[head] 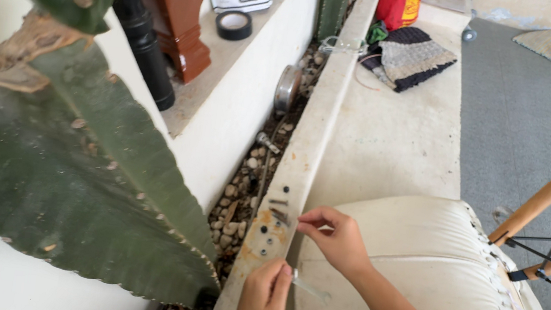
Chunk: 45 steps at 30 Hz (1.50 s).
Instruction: The person assembles a wooden chair by inserting and tightening metal fasteners into the leg joints using a wrench. The chair is held upside down on a cushioned surface while the person secures each leg to the frame.
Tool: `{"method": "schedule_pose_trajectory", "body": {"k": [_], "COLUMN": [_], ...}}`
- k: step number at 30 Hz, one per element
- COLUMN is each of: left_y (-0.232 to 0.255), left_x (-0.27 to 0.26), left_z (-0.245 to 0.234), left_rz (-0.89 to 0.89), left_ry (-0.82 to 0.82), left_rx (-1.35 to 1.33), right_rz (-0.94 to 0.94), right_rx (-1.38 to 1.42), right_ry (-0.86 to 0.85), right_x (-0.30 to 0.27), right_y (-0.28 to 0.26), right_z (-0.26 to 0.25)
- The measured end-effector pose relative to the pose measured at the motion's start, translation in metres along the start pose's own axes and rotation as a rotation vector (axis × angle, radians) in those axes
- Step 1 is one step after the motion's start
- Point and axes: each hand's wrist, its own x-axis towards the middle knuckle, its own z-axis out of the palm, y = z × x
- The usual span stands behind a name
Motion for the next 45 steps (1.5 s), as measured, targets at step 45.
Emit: {"method": "schedule_pose_trajectory", "body": {"k": [45], "left_y": [0.206], "left_x": [-0.028], "left_z": [0.423], "left_rz": [0.402], "left_ry": [-0.587], "left_rx": [-0.467], "right_rz": [-0.043], "right_rx": [0.127], "right_ry": [0.484], "right_x": [-0.254], "right_y": [0.072], "right_z": [-0.405]}}
